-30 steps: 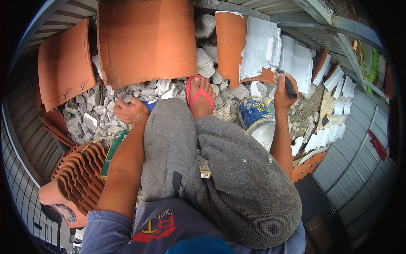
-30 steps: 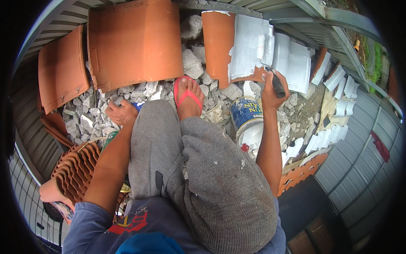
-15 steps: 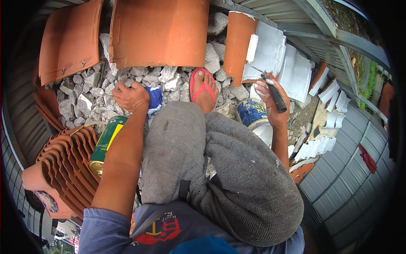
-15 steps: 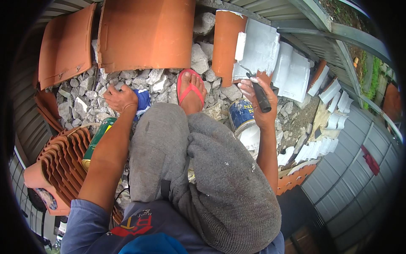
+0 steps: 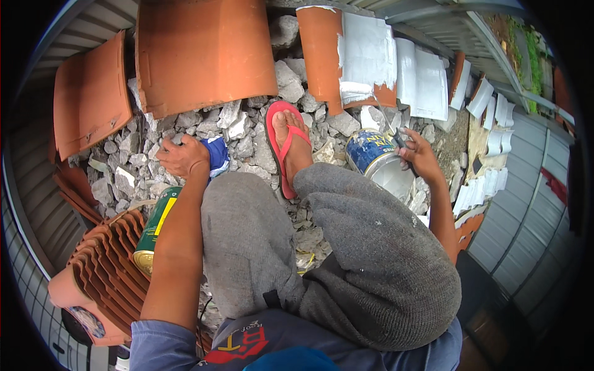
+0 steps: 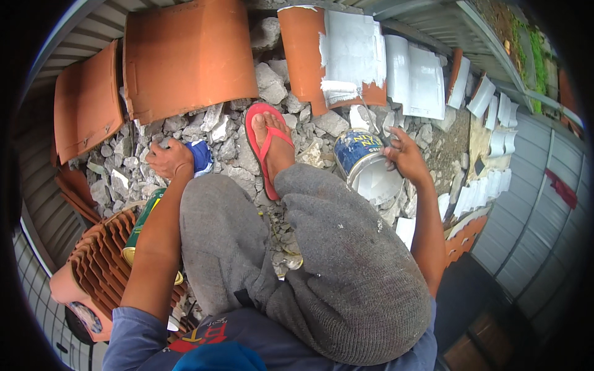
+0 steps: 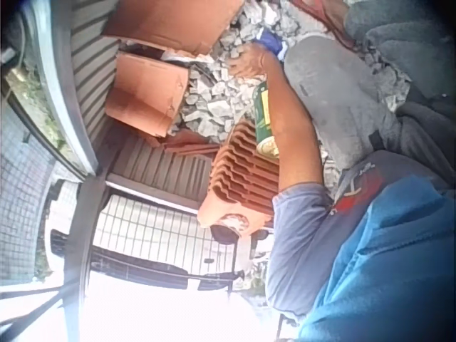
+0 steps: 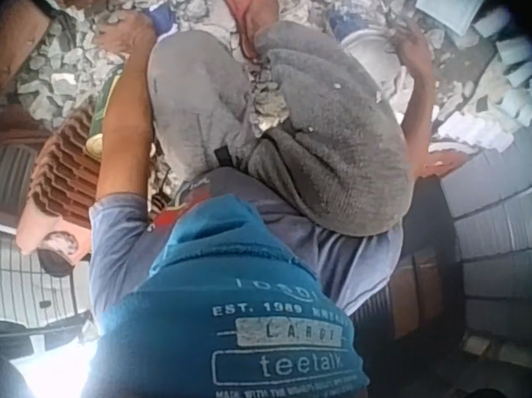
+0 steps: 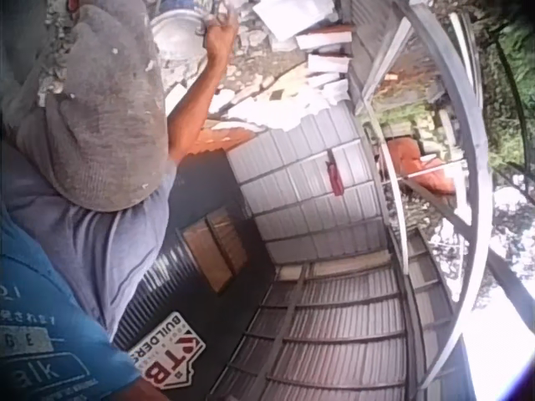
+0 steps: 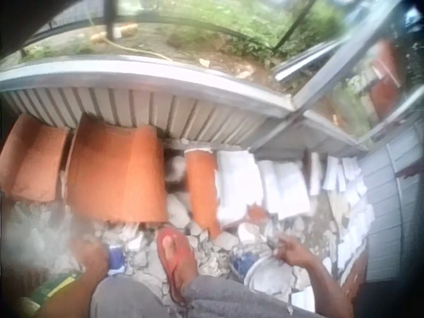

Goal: The person paints roof tiles using a paint roller, dipping the roller into a paint bucket and applying paint across the surfaces of the tiles.

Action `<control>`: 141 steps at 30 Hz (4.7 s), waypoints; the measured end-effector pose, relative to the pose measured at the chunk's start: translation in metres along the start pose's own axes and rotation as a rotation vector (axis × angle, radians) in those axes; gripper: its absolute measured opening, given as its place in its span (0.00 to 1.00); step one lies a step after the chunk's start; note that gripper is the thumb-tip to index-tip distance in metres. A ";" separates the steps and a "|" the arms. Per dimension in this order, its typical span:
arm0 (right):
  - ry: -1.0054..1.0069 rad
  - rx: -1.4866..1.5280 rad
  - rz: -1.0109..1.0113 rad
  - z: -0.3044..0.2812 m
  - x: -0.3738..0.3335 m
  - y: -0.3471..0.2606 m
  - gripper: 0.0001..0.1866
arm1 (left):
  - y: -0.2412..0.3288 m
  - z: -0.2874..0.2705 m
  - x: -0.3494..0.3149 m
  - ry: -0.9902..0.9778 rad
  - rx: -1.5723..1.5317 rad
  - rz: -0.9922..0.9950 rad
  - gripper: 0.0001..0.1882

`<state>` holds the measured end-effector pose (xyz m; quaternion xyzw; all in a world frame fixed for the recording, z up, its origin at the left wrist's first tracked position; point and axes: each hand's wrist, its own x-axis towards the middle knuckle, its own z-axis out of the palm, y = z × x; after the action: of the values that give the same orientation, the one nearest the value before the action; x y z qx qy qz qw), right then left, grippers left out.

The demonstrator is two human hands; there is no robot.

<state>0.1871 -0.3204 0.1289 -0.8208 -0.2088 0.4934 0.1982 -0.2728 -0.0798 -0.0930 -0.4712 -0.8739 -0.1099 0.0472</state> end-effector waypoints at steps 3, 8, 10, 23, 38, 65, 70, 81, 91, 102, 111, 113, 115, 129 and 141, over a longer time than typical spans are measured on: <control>0.082 -0.313 -0.218 -0.013 0.037 0.020 0.14 | -0.006 -0.002 0.004 -0.011 -0.017 0.004 0.23; 0.066 -0.264 -0.319 -0.009 0.092 0.018 0.13 | -0.001 -0.002 -0.001 -0.015 -0.007 -0.003 0.25; 0.065 -0.162 -0.303 -0.009 0.114 0.006 0.14 | -0.004 -0.004 0.001 -0.025 -0.001 0.013 0.25; 0.184 -0.091 -0.360 0.003 0.170 -0.084 0.15 | -0.011 0.003 0.005 -0.042 0.046 -0.015 0.25; 0.236 -0.860 -0.233 -0.051 0.057 -0.027 0.15 | -0.008 0.000 0.006 -0.089 0.017 0.011 0.26; 0.501 -1.036 -0.361 -0.003 0.062 -0.023 0.13 | -0.007 0.000 0.004 -0.097 -0.010 0.027 0.26; 0.434 -1.004 -0.339 0.005 0.056 -0.027 0.13 | -0.009 0.002 0.008 -0.106 0.013 0.006 0.28; 0.416 -1.018 -0.352 0.007 0.046 -0.038 0.13 | -0.009 0.002 0.006 -0.079 0.012 0.012 0.28; 0.460 -1.200 -0.337 0.016 0.062 -0.049 0.16 | -0.008 0.003 0.005 -0.084 0.005 0.017 0.27; 0.517 -1.267 -0.174 0.003 0.057 -0.027 0.16 | -0.007 0.000 0.006 -0.162 0.031 -0.028 0.26; 0.488 -0.940 -0.113 -0.012 0.060 -0.004 0.15 | -0.010 0.007 0.004 -0.057 0.012 0.025 0.27; 0.454 -0.830 -0.093 -0.003 0.061 -0.003 0.14 | -0.009 0.005 0.003 -0.064 0.001 0.028 0.27; 0.474 -0.860 -0.171 0.002 0.059 -0.001 0.14 | -0.008 0.005 0.003 -0.070 0.007 0.020 0.27; 0.458 -1.344 -0.317 0.043 0.056 -0.079 0.12 | -0.009 0.008 0.007 -0.034 0.000 0.016 0.26; 0.528 -0.830 0.041 -0.054 0.035 0.052 0.17 | -0.010 0.007 0.004 -0.060 -0.010 0.018 0.26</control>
<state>0.2574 -0.3517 0.0990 -0.9314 -0.3144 0.1476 -0.1092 -0.2832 -0.0804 -0.1002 -0.4823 -0.8701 -0.0996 0.0196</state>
